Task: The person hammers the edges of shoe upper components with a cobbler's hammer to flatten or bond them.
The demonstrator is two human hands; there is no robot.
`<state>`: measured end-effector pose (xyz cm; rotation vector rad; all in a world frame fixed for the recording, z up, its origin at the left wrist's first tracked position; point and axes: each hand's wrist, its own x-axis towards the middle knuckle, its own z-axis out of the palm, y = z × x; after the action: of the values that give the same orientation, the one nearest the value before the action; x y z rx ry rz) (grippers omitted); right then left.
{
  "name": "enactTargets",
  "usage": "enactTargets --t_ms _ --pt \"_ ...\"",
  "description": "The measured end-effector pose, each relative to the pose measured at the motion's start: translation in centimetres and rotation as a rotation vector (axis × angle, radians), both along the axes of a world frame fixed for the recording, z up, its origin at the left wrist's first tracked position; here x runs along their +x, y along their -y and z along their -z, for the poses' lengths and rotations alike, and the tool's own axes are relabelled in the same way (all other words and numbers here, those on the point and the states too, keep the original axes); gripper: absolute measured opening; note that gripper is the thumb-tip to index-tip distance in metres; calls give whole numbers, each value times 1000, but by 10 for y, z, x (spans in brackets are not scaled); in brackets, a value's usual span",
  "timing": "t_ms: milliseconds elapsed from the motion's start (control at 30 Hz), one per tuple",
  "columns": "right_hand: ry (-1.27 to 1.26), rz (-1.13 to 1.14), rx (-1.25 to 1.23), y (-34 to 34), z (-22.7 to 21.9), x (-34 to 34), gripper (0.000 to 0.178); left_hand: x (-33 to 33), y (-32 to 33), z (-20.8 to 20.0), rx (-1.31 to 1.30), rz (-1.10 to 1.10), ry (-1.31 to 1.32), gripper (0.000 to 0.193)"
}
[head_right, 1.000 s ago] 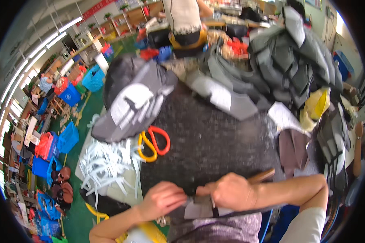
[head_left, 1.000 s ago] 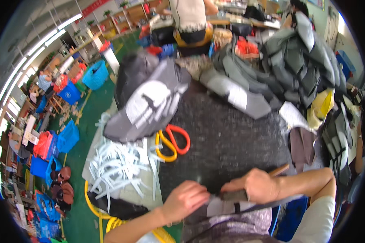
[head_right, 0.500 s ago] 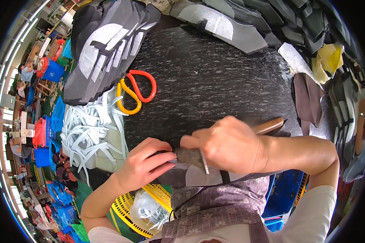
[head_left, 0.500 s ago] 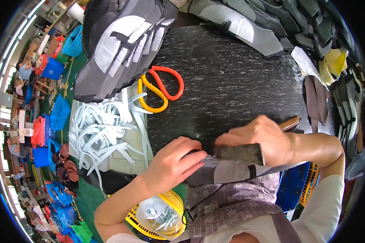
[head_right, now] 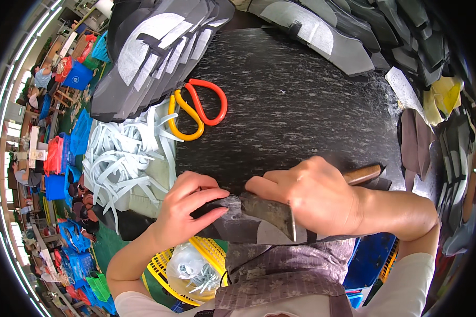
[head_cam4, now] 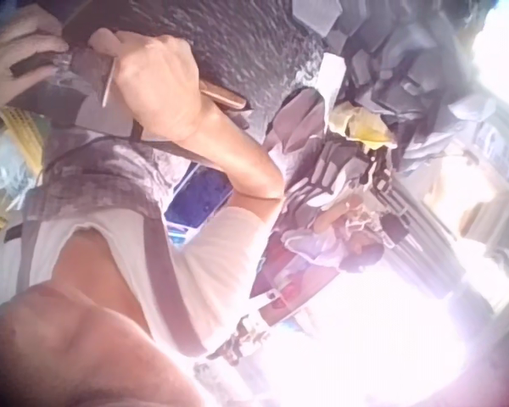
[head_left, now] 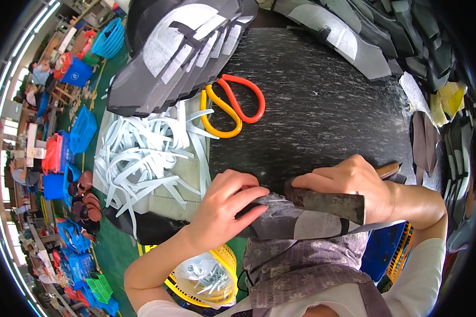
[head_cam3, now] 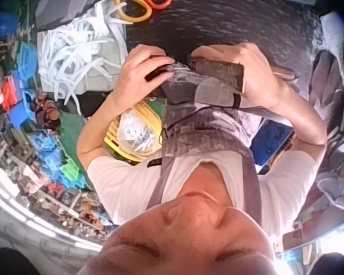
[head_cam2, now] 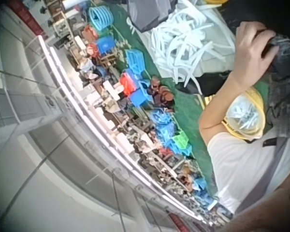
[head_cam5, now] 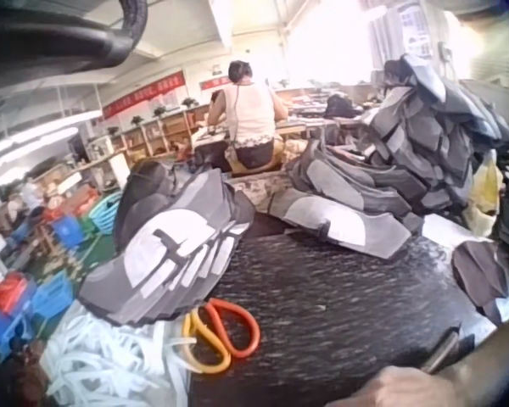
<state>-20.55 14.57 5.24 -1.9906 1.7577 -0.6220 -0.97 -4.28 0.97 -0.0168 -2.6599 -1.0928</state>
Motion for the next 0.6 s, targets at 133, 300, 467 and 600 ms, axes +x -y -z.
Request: enactTargets --t_ms 133,300,467,600 --pt "-28 1 15 4 -1 3 46 0 -1 4 -65 29 -96 32" --pt "-55 -36 38 12 -9 8 46 8 -8 -1 -505 155 -193 24" --pt "-88 -47 4 21 -7 12 42 19 -16 -2 -732 224 -174 21" --pt "-65 -3 -122 29 -5 8 37 19 -10 9 -172 31 -133 21"
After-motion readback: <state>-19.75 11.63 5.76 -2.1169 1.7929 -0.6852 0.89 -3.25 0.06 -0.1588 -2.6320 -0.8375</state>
